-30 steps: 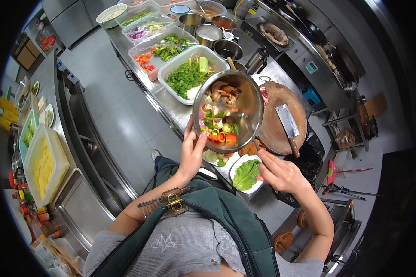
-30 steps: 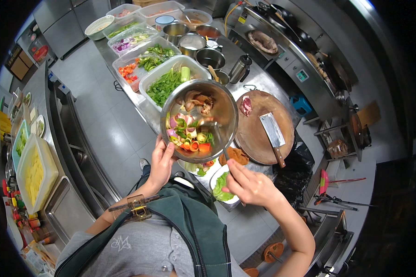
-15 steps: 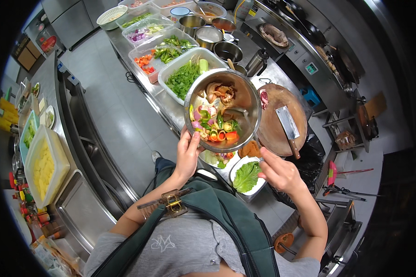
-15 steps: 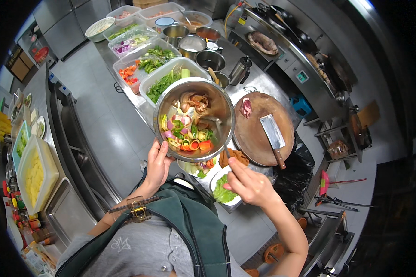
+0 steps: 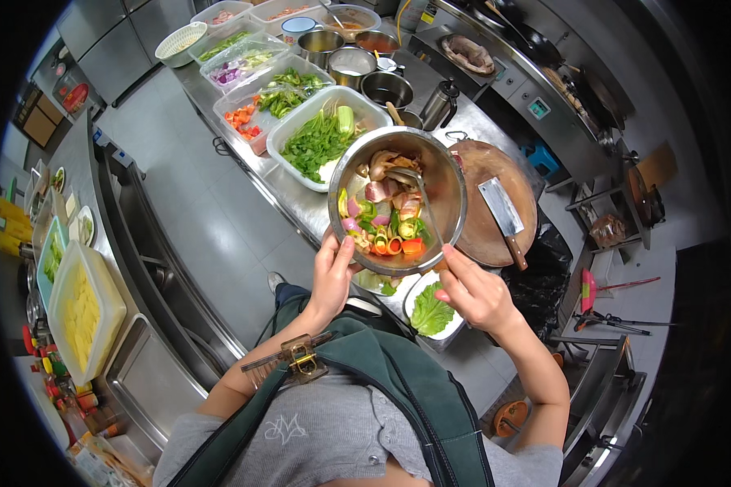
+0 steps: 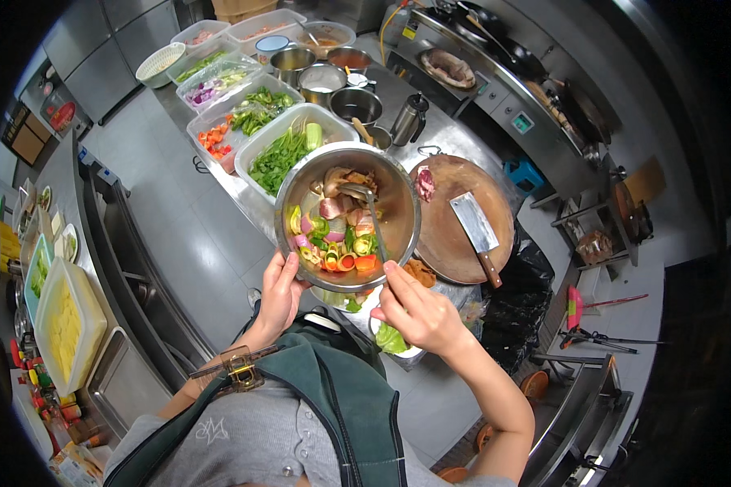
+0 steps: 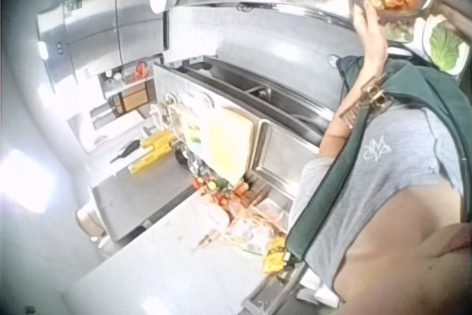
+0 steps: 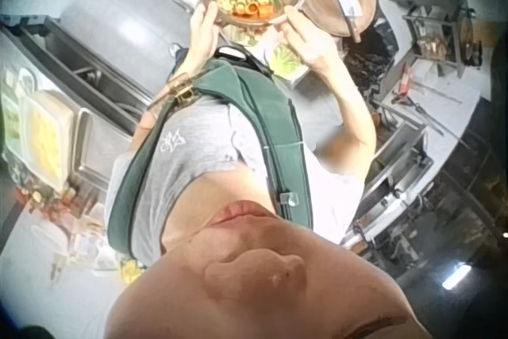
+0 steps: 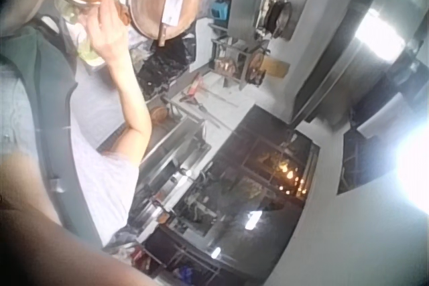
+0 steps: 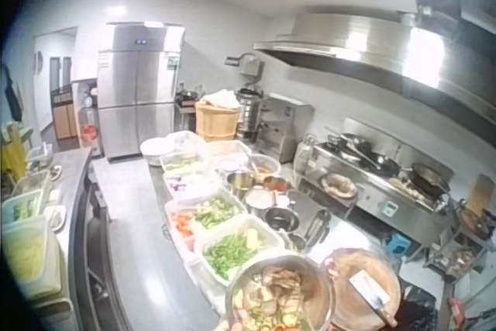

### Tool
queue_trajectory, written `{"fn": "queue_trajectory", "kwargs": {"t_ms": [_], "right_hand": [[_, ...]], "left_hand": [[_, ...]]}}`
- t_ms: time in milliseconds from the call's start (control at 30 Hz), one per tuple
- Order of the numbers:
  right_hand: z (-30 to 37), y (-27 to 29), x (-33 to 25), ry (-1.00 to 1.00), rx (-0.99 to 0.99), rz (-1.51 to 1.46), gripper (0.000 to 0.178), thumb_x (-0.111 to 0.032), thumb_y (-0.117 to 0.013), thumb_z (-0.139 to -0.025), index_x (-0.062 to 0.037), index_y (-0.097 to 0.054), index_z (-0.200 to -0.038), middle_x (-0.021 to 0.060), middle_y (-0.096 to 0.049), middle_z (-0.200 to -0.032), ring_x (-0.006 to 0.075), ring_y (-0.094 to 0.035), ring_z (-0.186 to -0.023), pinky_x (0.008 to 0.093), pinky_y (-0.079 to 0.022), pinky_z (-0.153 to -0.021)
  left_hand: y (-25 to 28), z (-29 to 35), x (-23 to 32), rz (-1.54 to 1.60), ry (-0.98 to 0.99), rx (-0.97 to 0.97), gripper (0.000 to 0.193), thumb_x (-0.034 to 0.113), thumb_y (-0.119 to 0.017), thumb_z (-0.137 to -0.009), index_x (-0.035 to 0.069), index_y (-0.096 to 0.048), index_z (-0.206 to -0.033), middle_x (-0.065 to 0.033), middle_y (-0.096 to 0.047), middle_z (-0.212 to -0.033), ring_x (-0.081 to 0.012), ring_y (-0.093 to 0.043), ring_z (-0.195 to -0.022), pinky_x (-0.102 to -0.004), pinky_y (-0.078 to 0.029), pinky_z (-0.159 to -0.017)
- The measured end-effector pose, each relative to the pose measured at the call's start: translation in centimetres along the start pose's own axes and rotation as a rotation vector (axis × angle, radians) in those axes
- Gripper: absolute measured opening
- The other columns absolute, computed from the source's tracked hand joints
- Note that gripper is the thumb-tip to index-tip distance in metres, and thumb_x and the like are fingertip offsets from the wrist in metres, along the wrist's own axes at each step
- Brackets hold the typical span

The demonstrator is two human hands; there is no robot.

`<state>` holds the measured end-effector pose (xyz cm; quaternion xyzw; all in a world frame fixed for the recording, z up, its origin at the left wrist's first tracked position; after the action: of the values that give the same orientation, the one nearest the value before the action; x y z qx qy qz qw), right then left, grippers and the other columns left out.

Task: The person assembles two salads by mixing chopped vegetables and meat in a metal bowl, then transferring the mixture onto lettuce-lined plates. They wash their hands, add sliced yellow fruit to a separate bowl, and place all dishes on a tray before carrying it out of the kitchen.

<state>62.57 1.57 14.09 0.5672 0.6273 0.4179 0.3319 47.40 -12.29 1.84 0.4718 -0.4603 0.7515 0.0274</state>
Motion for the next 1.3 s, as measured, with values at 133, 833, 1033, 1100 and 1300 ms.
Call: {"fn": "queue_trajectory", "kwargs": {"t_ms": [133,833,1033,1100,1300], "right_hand": [[0.3,0.2,0.0,0.213,0.077,-0.091,0.029,-0.024,-0.069,-0.077,0.0021,-0.058,-0.082,0.0254,-0.061,-0.104,0.0295,-0.065,-0.092,0.0298,-0.055,-0.068],[1.4,0.2,-0.6,-0.274,0.237,-0.332,0.020,-0.013,-0.059,-0.087,0.0064,-0.062,-0.084,0.0243,-0.064,-0.098,0.0326,-0.066,-0.084,0.0342,-0.054,-0.069],[0.6,-1.4,-0.8,-0.274,0.259,-0.362,0.018,-0.012,-0.060,-0.087,0.0060,-0.062,-0.083,0.0241,-0.065,-0.094,0.0323,-0.066,-0.082,0.0331,-0.054,-0.068],[0.6,-1.4,-0.7,-0.251,0.233,-0.354,0.017,-0.011,-0.061,-0.086,0.0058,-0.062,-0.082,0.0240,-0.064,-0.094,0.0319,-0.067,-0.082,0.0331,-0.054,-0.068],[0.9,-1.0,-0.7,-0.184,0.232,-0.342,0.015,-0.011,-0.065,-0.081,0.0038,-0.062,-0.082,0.0241,-0.063,-0.099,0.0320,-0.066,-0.080,0.0341,-0.054,-0.066]], "left_hand": [[0.2,0.0,0.0,-0.028,-0.017,-0.020,0.031,0.021,-0.038,-0.100,0.005,-0.041,-0.126,-0.0084,-0.052,-0.121,-0.0176,-0.054,-0.108,-0.0385,-0.048,-0.088],[0.6,-0.4,-0.1,-0.002,-0.051,0.011,0.033,0.018,-0.040,-0.099,0.001,-0.041,-0.128,-0.0021,-0.039,-0.129,-0.0181,-0.051,-0.113,-0.0384,-0.049,-0.091],[0.6,-0.2,-0.2,-0.009,-0.090,-0.034,0.033,0.016,-0.040,-0.099,-0.004,-0.043,-0.125,-0.0007,-0.031,-0.133,-0.0195,-0.050,-0.115,-0.0380,-0.049,-0.091],[0.6,-0.1,-0.2,-0.021,-0.097,-0.015,0.034,0.017,-0.040,-0.099,-0.004,-0.043,-0.125,-0.0007,-0.031,-0.132,-0.0196,-0.050,-0.115,-0.0378,-0.050,-0.090],[0.9,0.0,-0.1,-0.022,-0.112,-0.008,0.035,0.017,-0.040,-0.099,-0.004,-0.041,-0.127,-0.0009,-0.030,-0.134,-0.0199,-0.050,-0.116,-0.0373,-0.050,-0.090]]}}
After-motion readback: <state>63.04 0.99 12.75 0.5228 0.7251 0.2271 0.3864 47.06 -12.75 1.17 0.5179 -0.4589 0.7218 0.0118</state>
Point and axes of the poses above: each hand's wrist, its own z-axis away from the middle knuckle, its own y-axis out of the back of the hand, x = y × z, the point moved 1 cm from there along -z, towards the middle knuckle
